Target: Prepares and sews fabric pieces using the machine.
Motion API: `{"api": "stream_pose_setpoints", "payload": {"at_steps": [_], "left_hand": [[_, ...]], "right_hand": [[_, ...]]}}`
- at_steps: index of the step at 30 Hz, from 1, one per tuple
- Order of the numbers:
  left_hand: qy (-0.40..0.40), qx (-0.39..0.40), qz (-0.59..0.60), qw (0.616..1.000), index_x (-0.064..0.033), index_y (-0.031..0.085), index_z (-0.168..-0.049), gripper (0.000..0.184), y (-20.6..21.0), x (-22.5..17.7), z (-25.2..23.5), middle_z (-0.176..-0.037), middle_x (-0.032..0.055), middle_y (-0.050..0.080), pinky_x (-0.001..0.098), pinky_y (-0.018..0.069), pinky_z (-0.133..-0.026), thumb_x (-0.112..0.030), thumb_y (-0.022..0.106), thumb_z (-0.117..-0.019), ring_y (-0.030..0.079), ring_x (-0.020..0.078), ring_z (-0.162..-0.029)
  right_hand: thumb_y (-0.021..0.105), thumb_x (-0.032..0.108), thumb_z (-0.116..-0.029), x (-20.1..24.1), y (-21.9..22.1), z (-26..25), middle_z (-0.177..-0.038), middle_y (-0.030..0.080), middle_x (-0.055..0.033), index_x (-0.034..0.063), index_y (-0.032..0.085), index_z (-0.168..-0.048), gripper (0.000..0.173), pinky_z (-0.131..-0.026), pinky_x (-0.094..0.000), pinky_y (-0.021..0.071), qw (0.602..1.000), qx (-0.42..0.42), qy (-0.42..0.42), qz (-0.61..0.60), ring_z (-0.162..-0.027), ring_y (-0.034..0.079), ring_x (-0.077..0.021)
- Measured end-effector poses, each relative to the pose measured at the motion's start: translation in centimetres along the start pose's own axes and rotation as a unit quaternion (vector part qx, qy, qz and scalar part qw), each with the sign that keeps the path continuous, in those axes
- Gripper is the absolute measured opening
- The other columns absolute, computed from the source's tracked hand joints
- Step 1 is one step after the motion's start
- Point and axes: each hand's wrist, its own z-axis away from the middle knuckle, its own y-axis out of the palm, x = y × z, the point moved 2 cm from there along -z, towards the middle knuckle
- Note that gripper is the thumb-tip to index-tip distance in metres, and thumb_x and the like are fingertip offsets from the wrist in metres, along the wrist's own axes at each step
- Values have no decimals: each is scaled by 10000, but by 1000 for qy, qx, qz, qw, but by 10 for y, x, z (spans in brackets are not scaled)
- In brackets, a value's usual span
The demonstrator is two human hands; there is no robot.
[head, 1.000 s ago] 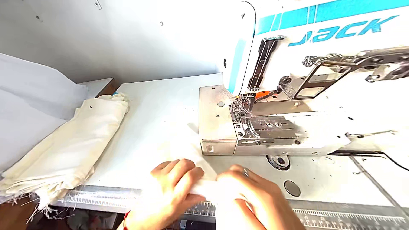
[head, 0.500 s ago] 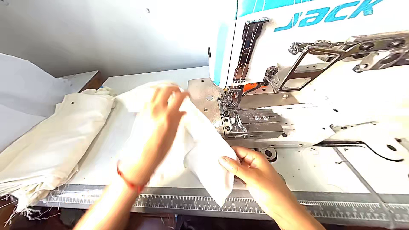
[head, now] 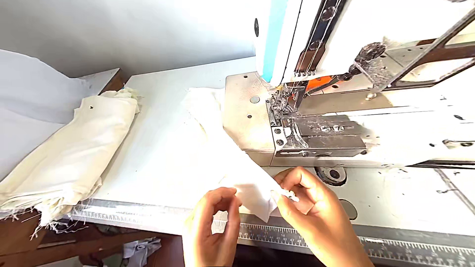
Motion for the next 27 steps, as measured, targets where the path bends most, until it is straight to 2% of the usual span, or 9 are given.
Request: {"api": "stream_pose_setpoints", "payload": {"at_steps": [3,6,9,11,13,17,22,25,27], "left_hand": [[10,61,-3,998,-45,628,-1165,338,7,1,5,-1002,32,673,176,583,-792,-263,753,-940,667,20,-885],[27,37,28,999,-54,686,-988,104,10,11,9,-1005,31,725,185,606,-809,-143,725,-950,708,44,-924],[3,14,71,997,-98,677,-999,51,4,11,8,-1035,18,759,241,619,-849,-148,666,-996,736,87,-984],[-1,37,66,997,-82,647,-1051,146,8,9,8,-1111,31,718,237,612,-870,-194,706,-977,709,77,-1027],[10,36,51,998,-29,655,-1079,217,14,9,9,-1113,55,705,218,617,-854,-164,747,-937,705,59,-995],[26,15,42,999,-44,728,-1001,81,7,11,9,-1050,21,765,202,607,-865,-111,695,-971,726,45,-989],[25,-11,-42,999,-22,626,-1061,122,8,-2,12,-897,12,649,90,512,-760,-113,553,-1028,609,-44,-809],[36,-2,-145,989,6,669,-1002,114,11,-12,14,-757,60,649,86,482,-676,-101,662,-961,594,1,-685],[17,-2,-173,985,12,726,-991,153,2,-8,16,-747,65,681,110,495,-642,-60,714,-857,607,18,-658]], "right_hand": [[704,99,-895,2,6,4,-985,697,35,100,622,-938,93,-836,-159,577,998,52,-20,-37,-944,670,10],[728,137,-914,1,5,6,-1019,720,13,104,651,-932,86,-843,-165,569,997,64,-26,-32,-983,675,-10],[698,80,-878,4,3,7,-1006,711,46,118,626,-923,93,-851,-158,571,999,40,-9,-26,-963,670,12],[721,87,-901,6,5,8,-1012,733,49,122,646,-934,89,-866,-175,575,996,64,26,-63,-968,685,3],[737,89,-896,5,9,9,-996,754,43,121,677,-933,78,-862,-186,581,992,78,51,-87,-957,701,-7],[731,111,-891,5,5,9,-992,746,71,139,666,-938,86,-860,-158,568,998,44,18,-52,-948,689,19],[705,127,-861,-5,12,8,-986,709,7,75,616,-1012,182,-838,-156,559,994,38,-49,94,-951,669,-1],[711,159,-866,-7,19,3,-897,708,-17,35,679,-992,180,-770,-111,544,978,5,-111,178,-847,657,21],[683,187,-929,-1,9,-2,-928,724,6,71,697,-992,133,-787,-125,565,970,-19,-143,194,-882,671,24]]}}
